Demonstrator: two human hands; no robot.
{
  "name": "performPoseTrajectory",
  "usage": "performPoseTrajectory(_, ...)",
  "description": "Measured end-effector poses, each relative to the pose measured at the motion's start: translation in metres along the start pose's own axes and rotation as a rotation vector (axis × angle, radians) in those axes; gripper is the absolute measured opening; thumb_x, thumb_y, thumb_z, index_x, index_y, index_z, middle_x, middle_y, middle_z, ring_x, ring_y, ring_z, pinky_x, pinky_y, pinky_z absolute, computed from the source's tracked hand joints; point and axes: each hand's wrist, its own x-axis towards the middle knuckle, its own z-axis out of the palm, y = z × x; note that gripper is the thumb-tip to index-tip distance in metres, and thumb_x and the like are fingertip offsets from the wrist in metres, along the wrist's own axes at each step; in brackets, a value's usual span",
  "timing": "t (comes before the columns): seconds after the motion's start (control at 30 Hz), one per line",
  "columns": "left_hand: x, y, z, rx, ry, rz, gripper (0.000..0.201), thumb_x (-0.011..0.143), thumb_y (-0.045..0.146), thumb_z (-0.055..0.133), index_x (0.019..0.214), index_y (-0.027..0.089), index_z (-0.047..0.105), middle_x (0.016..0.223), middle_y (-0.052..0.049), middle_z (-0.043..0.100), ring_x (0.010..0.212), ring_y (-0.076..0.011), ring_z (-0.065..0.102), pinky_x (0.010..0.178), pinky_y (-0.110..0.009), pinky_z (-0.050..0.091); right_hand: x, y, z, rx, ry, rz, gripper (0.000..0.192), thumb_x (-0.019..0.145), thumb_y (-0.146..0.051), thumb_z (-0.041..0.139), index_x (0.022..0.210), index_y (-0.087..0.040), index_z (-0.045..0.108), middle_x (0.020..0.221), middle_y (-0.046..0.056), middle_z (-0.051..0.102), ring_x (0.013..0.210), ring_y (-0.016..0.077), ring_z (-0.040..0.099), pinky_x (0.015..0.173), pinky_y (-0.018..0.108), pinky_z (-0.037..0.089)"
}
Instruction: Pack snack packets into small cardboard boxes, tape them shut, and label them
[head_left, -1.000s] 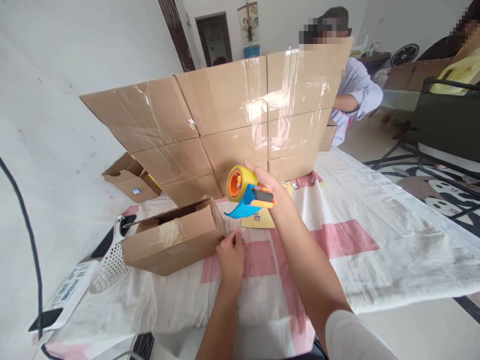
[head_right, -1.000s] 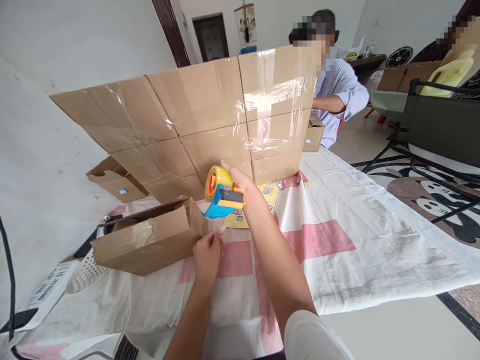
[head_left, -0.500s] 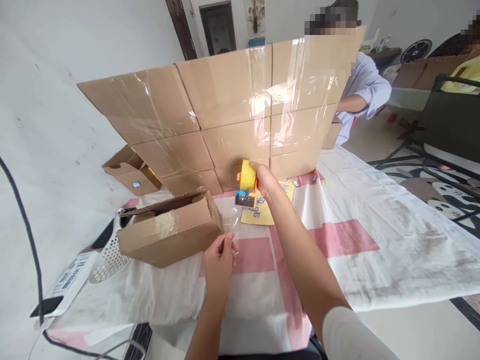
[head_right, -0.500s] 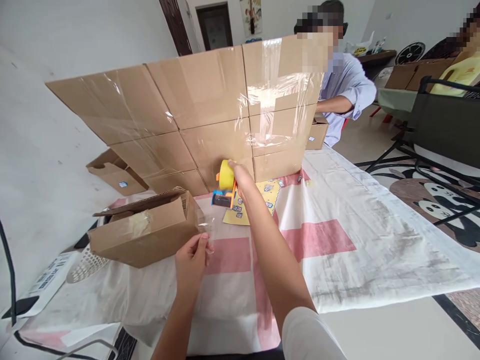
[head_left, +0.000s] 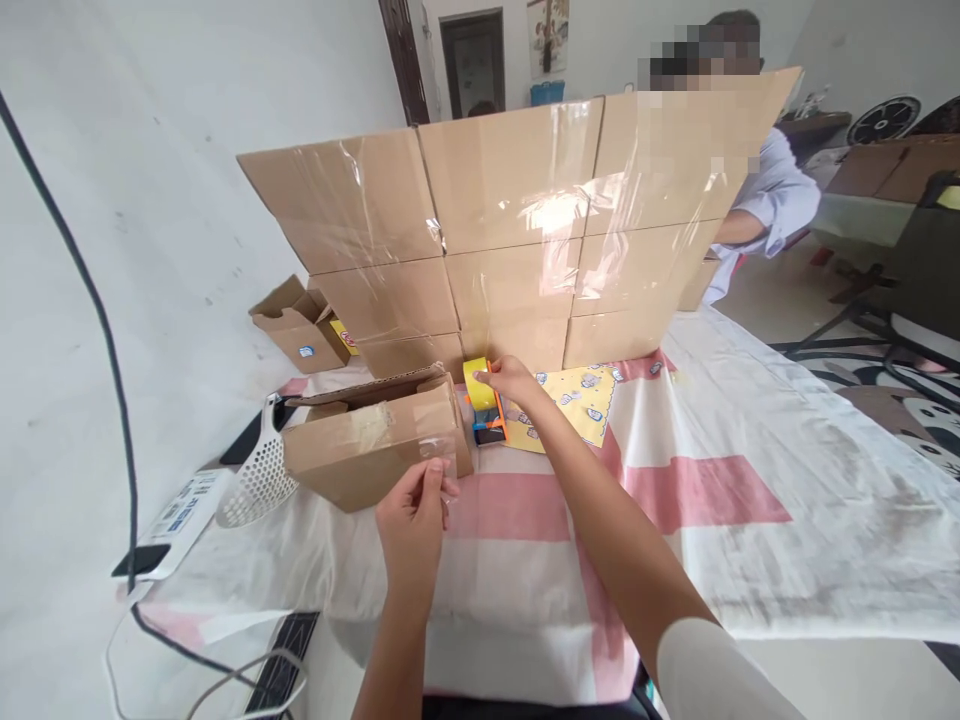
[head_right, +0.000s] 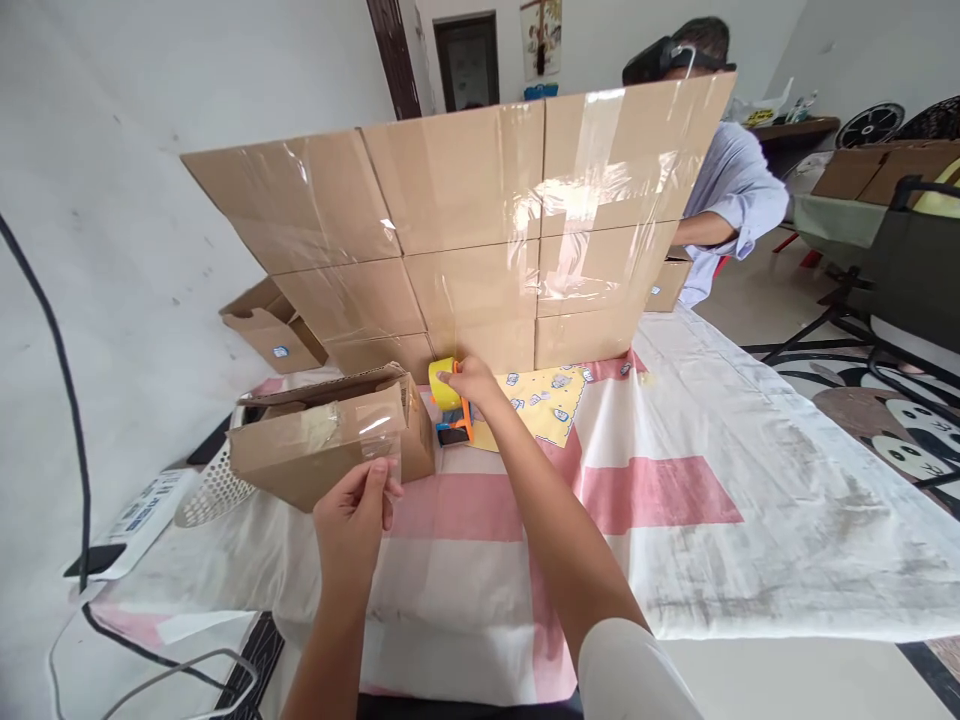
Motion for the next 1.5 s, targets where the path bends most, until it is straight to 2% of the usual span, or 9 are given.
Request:
performPoseTrajectory(0.13,0.002,0.006,-0.008,-0.008,0.037,0.001,0.035,0.090,0.049,0.062,0.091,0.017,0.075,0.063,0.000,0.065,0.040,-0.0080,0.044,0.038,-0.021,0.040,-0.026,-0.040,-0.024,-0.114,0.054,-0.101,0.029,0.083,-0.041,0.073,0.071,-0.020,0.059,0.068,0.000,0.056,0.071,0.0168,0.055,0.063,0.028,0.041)
performPoseTrajectory(0.37,0.000,0.012,-0.014,-0.028,0.010,0.034,0.037,0.091,0.052,0.060,0.091,0.018,0.076,0.061,0.001,0.062,0.040,-0.0079,0.044,0.039,-0.020,0.038,-0.091,-0.099,-0.007,-0.133,-0.544,-0.452,0.025,0.088,-0.044,0.068,0.081,-0.020,0.071,0.085,0.001,0.063,0.073,0.0139,0.054,0.065,0.027,0.040)
performPoseTrajectory(0.5,0.004,0.013,-0.025,-0.026,0.010,0.063,0.038,0.092,0.051,0.059,0.091,0.018,0.077,0.061,0.001,0.063,0.041,-0.0071,0.044,0.041,-0.019,0.038,-0.107,-0.108,0.000,-0.191,-0.511,-0.593,0.015,0.090,-0.021,0.064,0.076,-0.020,0.068,0.086,0.000,0.063,0.075,0.0126,0.054,0.066,0.027,0.040)
performPoseTrajectory(0.7,0.022,0.011,-0.051,-0.105,-0.400,-0.066,0.047,0.087,0.057,0.064,0.113,0.021,0.078,0.082,-0.008,0.077,0.032,-0.0024,0.029,0.033,-0.020,0.023,-0.127,-0.117,-0.012,-0.431,-0.414,-0.754,0.027,0.091,-0.013,0.059,0.068,-0.021,0.069,0.081,0.002,0.064,0.076,0.0161,0.056,0.063,0.030,0.036)
performPoseTrajectory(0.87,0.026,0.004,-0.073,-0.142,-0.492,-0.100,0.058,0.089,0.057,0.061,0.134,0.021,0.068,0.091,-0.014,0.078,0.031,-0.0025,0.033,0.034,-0.020,0.023,-0.136,-0.124,-0.008,-0.464,-0.387,-0.795,0.027,0.092,-0.012,0.060,0.068,-0.021,0.069,0.080,0.002,0.066,0.077,0.0170,0.058,0.063,0.031,0.038)
performPoseTrajectory(1.0,0.024,-0.007,-0.100,-0.102,-0.445,-0.042,0.077,0.091,0.056,0.060,0.156,0.018,0.042,0.087,-0.015,0.079,0.039,-0.0122,0.055,0.041,-0.024,0.041,-0.150,-0.134,-0.043,-0.134,-0.149,-0.796,0.021,0.096,-0.025,0.062,0.076,-0.024,0.068,0.085,0.004,0.067,0.078,0.0187,0.061,0.065,0.033,0.044)
performPoseTrajectory(1.17,0.044,0.014,-0.107,0.271,-0.039,0.388,0.048,0.095,0.052,0.056,0.132,0.023,0.064,0.116,-0.011,0.076,0.093,-0.0227,0.074,0.088,-0.038,0.058,-0.169,-0.135,-0.096,-0.147,-0.046,-0.672,0.019,0.093,-0.039,0.069,0.078,-0.028,0.071,0.078,0.005,0.066,0.073,0.0194,0.059,0.062,0.034,0.044)
performPoseTrajectory(1.33,0.087,0.044,-0.091,0.924,-0.055,0.653,0.082,0.091,0.063,0.058,0.159,0.024,0.033,0.166,-0.008,0.034,0.156,-0.0325,0.025,0.128,-0.058,0.014,-0.168,-0.137,-0.081,-0.117,-0.334,-0.570,0.025,0.094,-0.042,0.067,0.077,-0.025,0.072,0.075,0.004,0.068,0.068,0.0170,0.060,0.060,0.030,0.047)
performPoseTrajectory(1.5,0.090,0.030,-0.088,1.031,-0.206,0.604,0.087,0.085,0.053,0.069,0.159,0.023,0.033,0.154,-0.010,0.052,0.147,-0.0312,0.044,0.129,-0.058,0.008,-0.149,-0.139,-0.045,0.132,-0.788,-0.399,0.027,0.093,-0.040,0.069,0.075,-0.020,0.069,0.069,0.004,0.070,0.064,0.0160,0.062,0.062,0.030,0.050)
